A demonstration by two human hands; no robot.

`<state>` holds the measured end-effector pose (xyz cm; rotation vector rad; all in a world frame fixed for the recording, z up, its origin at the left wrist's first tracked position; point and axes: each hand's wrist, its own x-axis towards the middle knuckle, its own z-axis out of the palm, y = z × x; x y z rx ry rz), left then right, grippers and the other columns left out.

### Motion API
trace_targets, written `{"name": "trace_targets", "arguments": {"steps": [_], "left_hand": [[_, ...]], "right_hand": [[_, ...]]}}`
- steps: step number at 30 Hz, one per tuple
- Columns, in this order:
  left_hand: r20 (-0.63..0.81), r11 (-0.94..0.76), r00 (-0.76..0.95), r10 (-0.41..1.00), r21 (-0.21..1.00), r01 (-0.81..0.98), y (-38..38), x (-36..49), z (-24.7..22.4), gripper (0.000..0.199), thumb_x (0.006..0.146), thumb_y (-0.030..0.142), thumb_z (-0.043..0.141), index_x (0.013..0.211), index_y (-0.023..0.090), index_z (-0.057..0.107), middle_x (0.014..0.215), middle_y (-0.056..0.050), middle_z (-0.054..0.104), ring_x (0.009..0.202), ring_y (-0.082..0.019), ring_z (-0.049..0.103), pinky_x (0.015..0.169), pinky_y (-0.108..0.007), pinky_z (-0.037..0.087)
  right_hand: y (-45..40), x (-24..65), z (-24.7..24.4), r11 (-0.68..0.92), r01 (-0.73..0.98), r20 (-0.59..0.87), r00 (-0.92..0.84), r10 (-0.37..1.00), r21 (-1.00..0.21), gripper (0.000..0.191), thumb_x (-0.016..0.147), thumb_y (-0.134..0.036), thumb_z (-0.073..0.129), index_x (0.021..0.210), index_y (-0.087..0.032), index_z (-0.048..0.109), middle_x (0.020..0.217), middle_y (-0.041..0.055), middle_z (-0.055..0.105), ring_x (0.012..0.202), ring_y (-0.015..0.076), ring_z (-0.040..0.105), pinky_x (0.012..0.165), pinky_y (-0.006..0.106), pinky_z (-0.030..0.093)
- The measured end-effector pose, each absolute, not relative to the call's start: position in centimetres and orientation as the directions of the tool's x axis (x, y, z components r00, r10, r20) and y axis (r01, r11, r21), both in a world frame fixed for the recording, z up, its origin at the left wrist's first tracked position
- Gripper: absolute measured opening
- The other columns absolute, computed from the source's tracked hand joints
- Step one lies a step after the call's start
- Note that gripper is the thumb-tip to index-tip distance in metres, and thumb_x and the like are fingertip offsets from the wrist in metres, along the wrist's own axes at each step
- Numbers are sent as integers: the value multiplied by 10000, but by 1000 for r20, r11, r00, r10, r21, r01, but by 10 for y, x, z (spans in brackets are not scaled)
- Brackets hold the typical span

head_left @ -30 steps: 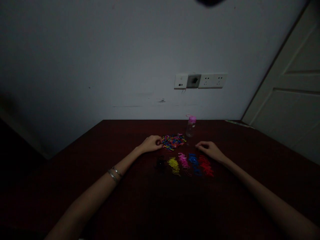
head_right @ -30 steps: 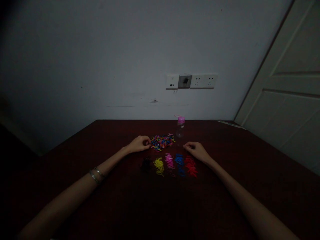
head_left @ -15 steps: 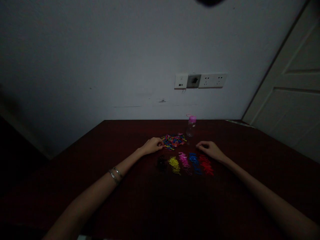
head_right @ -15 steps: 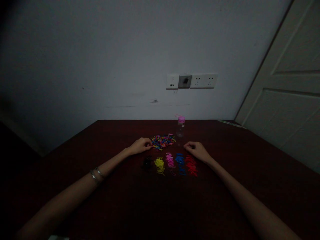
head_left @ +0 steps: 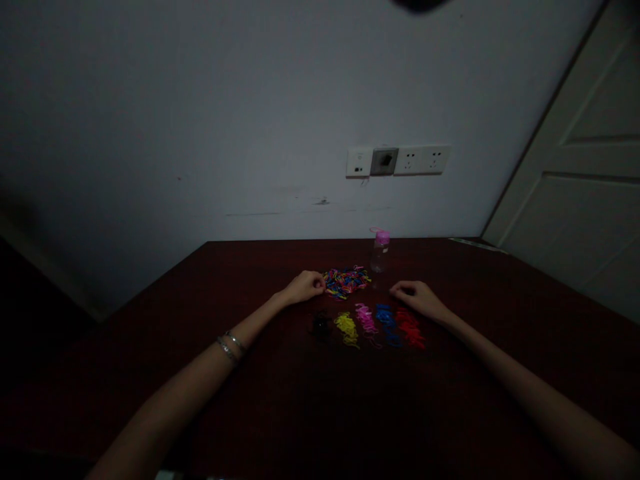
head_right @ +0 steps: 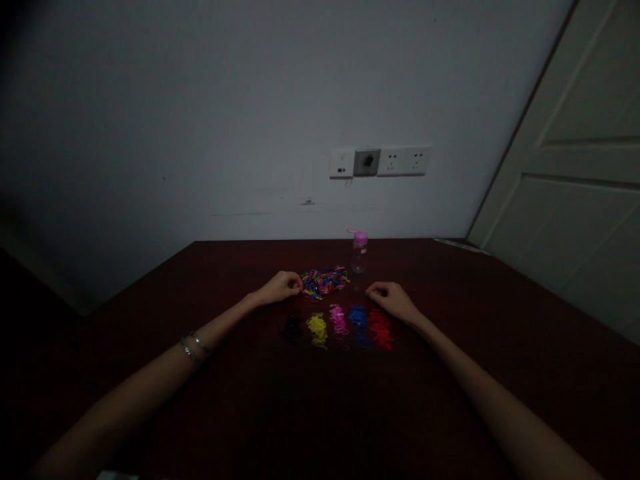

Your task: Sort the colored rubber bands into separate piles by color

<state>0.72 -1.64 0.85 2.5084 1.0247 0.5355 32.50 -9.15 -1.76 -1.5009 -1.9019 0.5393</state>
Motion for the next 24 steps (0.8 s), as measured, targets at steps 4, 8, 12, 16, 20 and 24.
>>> {"name": "trace_targets", "arguments": {"steps": [4, 8, 12, 16, 20, 24], "left_hand": [[139, -643, 686, 714, 517, 565, -20, 7, 12, 205, 686, 256, 561, 804, 121, 661, 692, -14, 593, 615, -97, 497, 568, -182, 352], [146, -652, 694, 705, 520, 552, -20, 7, 11, 185, 689, 217, 551, 803, 118, 658, 714, -19, 605, 635, -101, 507, 589, -186, 363], [165, -688, 716, 678, 485, 540, -16, 7, 8, 178, 705, 206, 526, 788, 118, 655, 725, -26, 614, 643, -105, 520, 608, -193, 374], [197, -703, 712, 674, 469, 535, -13, 5, 12, 175, 705, 196, 526, 795, 125, 658, 780, -35, 630, 698, -114, 540, 652, -200, 387], [211, -691, 683, 700, 443, 571, -12, -1, 27, 180, 716, 224, 528, 791, 130, 661, 778, -43, 626, 705, -120, 542, 659, -207, 391], [202, -695, 668, 716, 294, 656, -12, -9, 46, 183, 723, 258, 528, 805, 168, 664, 851, -55, 624, 758, -140, 546, 663, -213, 385]], "right_hand": [[-92, 324, -17, 267, 690, 235, -143, 962, -673, 271, 749, -362, 466, 773, -164, 649, 845, 62, 676, 817, 218, 602, 758, 332, 439], [-93, 324, -17, 262, 692, 230, -141, 963, -672, 270, 749, -366, 469, 784, -166, 648, 839, 59, 675, 808, 217, 601, 750, 333, 437], [-92, 324, -17, 265, 699, 227, -149, 962, -664, 281, 751, -374, 465, 784, -165, 649, 843, 62, 675, 808, 216, 600, 757, 333, 436], [-91, 326, -18, 264, 689, 224, -149, 963, -675, 281, 742, -380, 470, 775, -166, 650, 836, 57, 676, 803, 214, 603, 750, 325, 442], [-91, 326, -18, 268, 689, 233, -147, 961, -673, 270, 735, -374, 477, 775, -174, 655, 840, 53, 677, 807, 219, 602, 767, 340, 439], [-91, 326, -17, 277, 692, 237, -155, 959, -666, 264, 738, -369, 475, 769, -178, 654, 835, 50, 679, 813, 222, 602, 779, 343, 436]]}}
